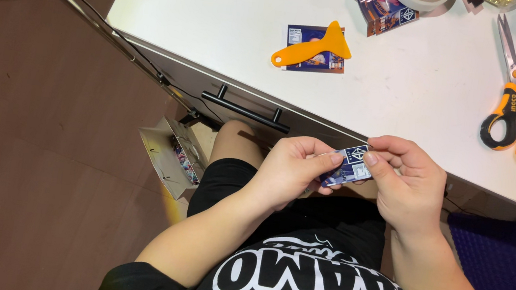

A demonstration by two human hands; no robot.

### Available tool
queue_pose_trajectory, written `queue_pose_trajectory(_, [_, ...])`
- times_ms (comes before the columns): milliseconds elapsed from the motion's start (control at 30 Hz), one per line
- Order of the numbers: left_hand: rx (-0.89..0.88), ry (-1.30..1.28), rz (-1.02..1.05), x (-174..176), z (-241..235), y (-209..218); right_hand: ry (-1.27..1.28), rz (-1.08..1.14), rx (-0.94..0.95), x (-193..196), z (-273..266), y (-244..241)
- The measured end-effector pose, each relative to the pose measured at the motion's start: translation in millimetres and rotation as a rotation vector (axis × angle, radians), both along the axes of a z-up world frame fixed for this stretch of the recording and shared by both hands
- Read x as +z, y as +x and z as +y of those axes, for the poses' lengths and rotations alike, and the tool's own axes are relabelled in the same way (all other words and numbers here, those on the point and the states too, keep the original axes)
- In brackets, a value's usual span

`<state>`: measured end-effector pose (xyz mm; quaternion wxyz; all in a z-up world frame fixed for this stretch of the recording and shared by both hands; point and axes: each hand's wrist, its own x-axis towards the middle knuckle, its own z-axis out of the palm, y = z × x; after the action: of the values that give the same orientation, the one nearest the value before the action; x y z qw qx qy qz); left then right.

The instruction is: The person wraps small rectangular packets with clear adhesive tape. They pick up each packet, apply tape to the edges, fold the tape over, and press it down to seal the packet. The wrapped packets are placed on the table.

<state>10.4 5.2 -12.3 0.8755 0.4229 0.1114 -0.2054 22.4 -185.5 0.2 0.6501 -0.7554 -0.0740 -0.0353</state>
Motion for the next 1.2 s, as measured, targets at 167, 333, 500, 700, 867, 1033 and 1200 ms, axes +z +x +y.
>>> queue_pose_trajectory(167, [0.016, 0.0, 0.002, 0.1, -1.7, -1.0, -0.007, -0.007, -0.004, 2.7, 0.8, -0.8])
queue_pose_trajectory(333, [0.027, 0.021, -0.013, -0.1, -2.9, -2.2, 0.013, 0.001, -0.008, -2.2, -3.5, 0.3])
queue_pose_trajectory(500, [0.031, 0.054, -0.029, 3.2, -2.4, -2.9, 0.024, 0.004, 0.0, -2.6, -5.1, 0.3])
queue_pose_trajectory(700, [0.031, 0.115, -0.046, 2.8, 0.4, -3.6, 0.142, 0.042, 0.011, -6.6, -5.9, 1.9])
queue_pose_trajectory(867, [0.02, 0.138, -0.055, 7.1, 0.1, -4.2, 0.115, 0.072, 0.003, -3.9, -5.3, 1.8])
queue_pose_trajectory(1033, [0.041, 0.212, -0.06, 0.1, -2.5, 2.9, 0.092, 0.12, 0.01, -7.0, -12.9, 5.4])
queue_pose_trajectory(1200, [-0.176, 0.904, -0.4, 25.2, -1.1, 48.5, -0.05, 0.127, 0.046, 3.2, -20.2, 32.2])
